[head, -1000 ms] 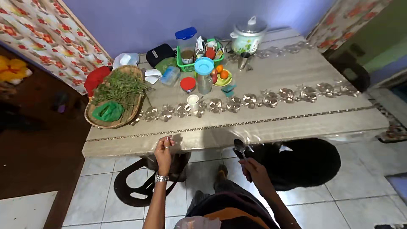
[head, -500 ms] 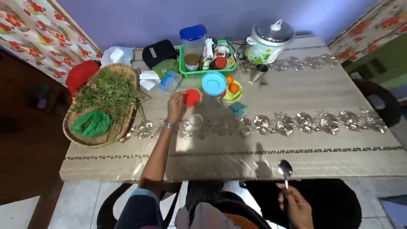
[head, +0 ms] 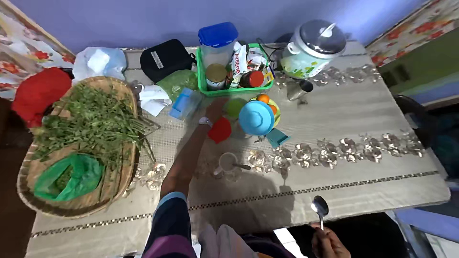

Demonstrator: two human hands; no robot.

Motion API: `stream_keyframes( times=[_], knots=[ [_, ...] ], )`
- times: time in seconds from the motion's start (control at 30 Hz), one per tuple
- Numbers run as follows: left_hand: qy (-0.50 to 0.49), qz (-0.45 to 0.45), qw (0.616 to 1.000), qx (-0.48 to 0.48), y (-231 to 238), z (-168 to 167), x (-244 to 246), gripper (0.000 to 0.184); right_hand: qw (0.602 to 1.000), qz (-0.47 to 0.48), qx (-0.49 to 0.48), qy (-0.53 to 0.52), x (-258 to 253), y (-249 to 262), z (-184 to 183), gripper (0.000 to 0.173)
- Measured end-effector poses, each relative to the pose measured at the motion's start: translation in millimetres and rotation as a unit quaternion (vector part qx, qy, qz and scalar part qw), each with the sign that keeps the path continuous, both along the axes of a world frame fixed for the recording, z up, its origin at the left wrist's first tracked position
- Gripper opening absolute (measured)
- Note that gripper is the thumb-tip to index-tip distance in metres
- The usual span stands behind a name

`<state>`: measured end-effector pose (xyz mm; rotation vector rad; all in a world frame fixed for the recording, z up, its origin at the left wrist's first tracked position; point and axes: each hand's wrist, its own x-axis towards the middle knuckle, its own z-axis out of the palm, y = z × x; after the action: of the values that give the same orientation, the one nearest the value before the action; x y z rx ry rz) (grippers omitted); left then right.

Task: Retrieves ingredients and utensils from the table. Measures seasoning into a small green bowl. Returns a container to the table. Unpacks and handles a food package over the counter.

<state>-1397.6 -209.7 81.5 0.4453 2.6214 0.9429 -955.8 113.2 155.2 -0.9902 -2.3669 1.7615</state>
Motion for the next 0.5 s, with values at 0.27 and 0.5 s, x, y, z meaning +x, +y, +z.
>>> stream_keyframes(
  times=[0.27,0.5],
  knots=[
    [-0.017,-0.117,0.984,-0.136,53,-43,-44,0.104,0.998,-0.053,0.031,-0.03,11,-10,5,0.023],
    [-0.152,0.019,0.974,-0.164,74,101,10,0.061,0.995,-0.094,0.024,-0.026,23,-18,5,0.021]
  ],
)
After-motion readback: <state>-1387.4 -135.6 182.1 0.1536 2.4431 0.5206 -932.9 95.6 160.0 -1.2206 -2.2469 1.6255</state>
